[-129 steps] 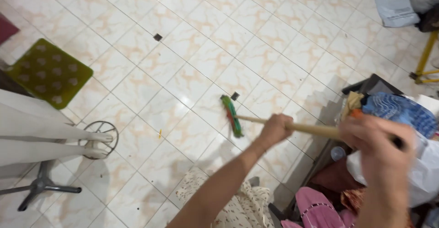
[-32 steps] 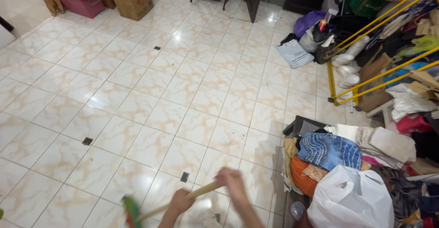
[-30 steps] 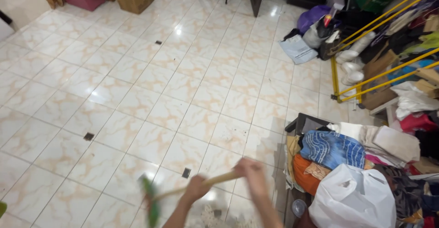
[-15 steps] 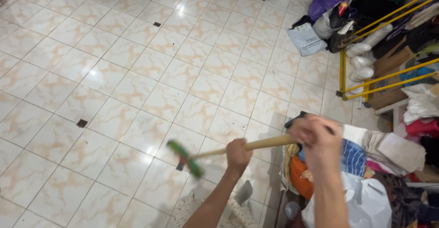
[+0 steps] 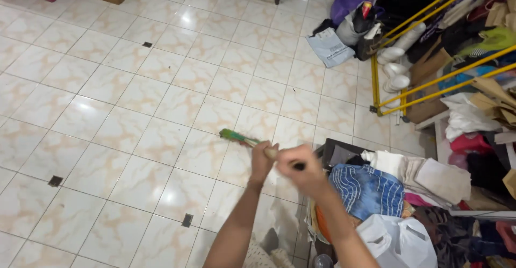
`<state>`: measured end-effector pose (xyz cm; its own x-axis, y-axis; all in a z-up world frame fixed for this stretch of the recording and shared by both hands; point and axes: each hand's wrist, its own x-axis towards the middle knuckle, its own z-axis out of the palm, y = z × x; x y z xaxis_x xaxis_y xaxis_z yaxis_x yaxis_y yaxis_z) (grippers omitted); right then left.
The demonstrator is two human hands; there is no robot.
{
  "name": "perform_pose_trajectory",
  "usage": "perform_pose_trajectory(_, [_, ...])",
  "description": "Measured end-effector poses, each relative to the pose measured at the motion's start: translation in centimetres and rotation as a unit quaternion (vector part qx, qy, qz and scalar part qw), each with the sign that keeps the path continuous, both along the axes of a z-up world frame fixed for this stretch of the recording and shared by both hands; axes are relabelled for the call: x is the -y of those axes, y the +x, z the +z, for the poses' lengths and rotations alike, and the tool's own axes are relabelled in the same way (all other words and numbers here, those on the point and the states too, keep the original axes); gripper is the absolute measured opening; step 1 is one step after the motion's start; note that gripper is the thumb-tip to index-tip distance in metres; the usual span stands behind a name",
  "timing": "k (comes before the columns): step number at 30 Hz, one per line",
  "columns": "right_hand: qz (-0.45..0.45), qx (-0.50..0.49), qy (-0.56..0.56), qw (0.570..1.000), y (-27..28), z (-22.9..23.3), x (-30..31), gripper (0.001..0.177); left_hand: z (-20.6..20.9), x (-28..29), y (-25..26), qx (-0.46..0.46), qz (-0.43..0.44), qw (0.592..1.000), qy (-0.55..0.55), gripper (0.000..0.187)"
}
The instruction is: Sweep the tiled floor using a broom, moving through different rooms.
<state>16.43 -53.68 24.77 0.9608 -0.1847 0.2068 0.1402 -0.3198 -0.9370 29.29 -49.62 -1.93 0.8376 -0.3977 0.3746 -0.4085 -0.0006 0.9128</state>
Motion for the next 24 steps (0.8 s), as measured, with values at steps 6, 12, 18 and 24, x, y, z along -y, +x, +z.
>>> perform_pose_trajectory(6, [-0.071,0.173,0.169,0.968,-4.7,8.3,6.0,0.026,11.3,1.3,-9.1,-0.025,-0.066,0.997,0.027,0.022])
perform_pose_trajectory(12, [-0.129,0.147,0.241,0.951,-5.1,2.4,7.5,0.032,7.3,1.1,-13.0,-0.179,-0.219,0.957,0.067,0.009])
perform_pose_trajectory(18, [-0.137,0.074,0.172,0.973,-7.1,1.1,6.5,0.036,2.5,5.8,-10.5,-0.227,-0.213,0.945,0.098,0.014])
perform_pose_trajectory(24, [-0.122,0.002,0.060,0.991,-7.9,-6.2,4.8,0.024,-3.3,7.6,-4.5,-0.134,-0.168,0.976,-0.033,0.024])
